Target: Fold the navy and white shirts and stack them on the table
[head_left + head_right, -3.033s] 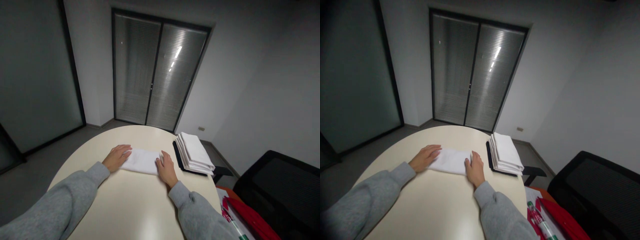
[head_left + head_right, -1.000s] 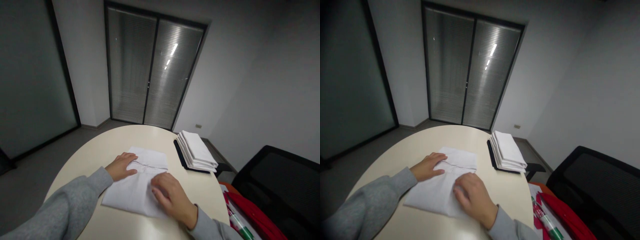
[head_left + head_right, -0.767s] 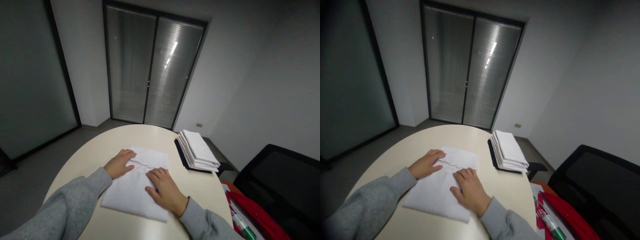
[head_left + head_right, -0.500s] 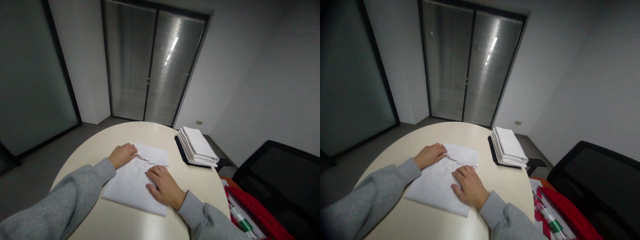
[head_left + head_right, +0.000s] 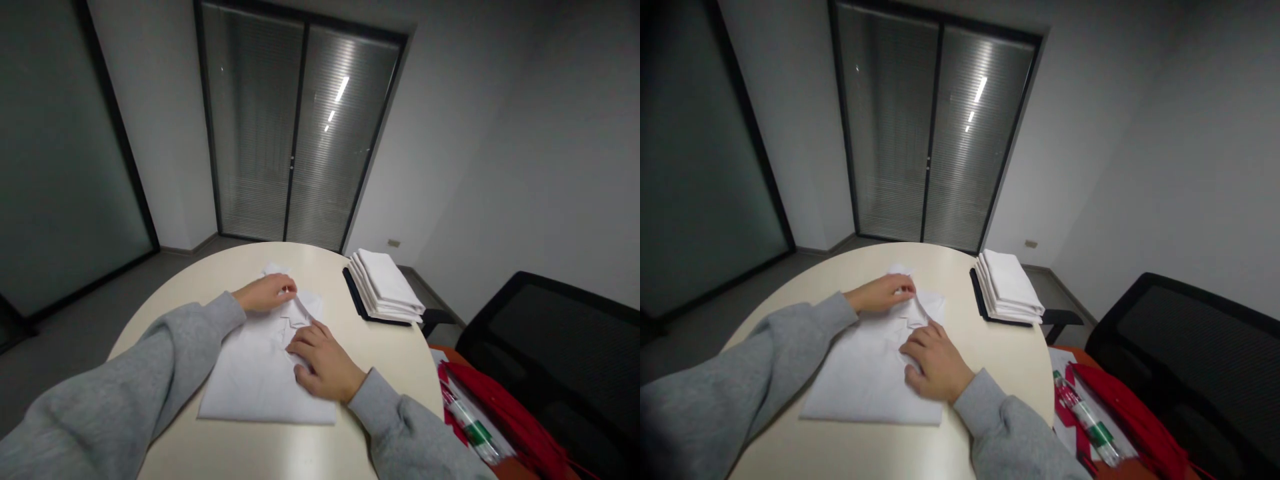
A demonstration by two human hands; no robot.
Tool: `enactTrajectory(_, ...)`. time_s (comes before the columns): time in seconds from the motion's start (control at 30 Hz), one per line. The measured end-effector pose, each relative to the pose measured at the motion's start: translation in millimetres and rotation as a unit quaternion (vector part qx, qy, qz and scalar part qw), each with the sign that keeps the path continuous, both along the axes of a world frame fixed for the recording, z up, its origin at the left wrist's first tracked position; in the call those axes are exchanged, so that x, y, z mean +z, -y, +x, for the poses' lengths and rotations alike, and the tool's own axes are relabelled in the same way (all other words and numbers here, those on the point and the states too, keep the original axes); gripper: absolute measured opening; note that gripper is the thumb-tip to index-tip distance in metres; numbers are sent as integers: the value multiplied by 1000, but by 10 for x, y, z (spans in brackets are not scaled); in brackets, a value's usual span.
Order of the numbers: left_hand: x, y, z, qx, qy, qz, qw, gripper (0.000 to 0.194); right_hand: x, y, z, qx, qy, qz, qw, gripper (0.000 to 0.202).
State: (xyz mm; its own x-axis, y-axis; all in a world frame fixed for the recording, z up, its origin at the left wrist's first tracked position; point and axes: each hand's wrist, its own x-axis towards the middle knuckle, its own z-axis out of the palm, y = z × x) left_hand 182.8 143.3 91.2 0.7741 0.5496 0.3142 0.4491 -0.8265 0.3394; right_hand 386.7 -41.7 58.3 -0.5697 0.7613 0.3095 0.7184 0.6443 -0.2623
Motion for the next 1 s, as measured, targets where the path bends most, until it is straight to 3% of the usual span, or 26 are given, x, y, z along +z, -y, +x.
enactTrajectory(0.1,-264,279,-58,-14,-24,-24,999,29,-21,-13,1,-97,-10,38,994,11)
enactTrajectory(0.2,-471,343,-120,0,-18,0,1000,22,-58,-94,21,-187,-23,27,982,22)
enactTrajectory(0.3,-575,308,-152,0,1,2,1000,20,-81,-229,58,-200,-40,-14,979,29)
enactTrajectory(0.47,-633,268,-159,2,59,-44,997,33,-67,-592,135,-173,-63,-39,982,21)
enactTrajectory(0.63,-621,291,-148,25,90,-82,992,48,-139,-1255,193,-175,-120,-56,976,77)
enactTrajectory(0.77,-597,299,-146,49,86,-99,990,49,-250,-1760,241,-225,-127,-18,966,93)
enactTrajectory(0.87,-590,289,-143,40,74,-88,993,46,-337,-1922,296,-258,-98,-4,961,90)
enactTrajectory(1.0,-619,274,-129,18,30,-38,999,37,-383,-1874,315,-277,-46,-6,960,68)
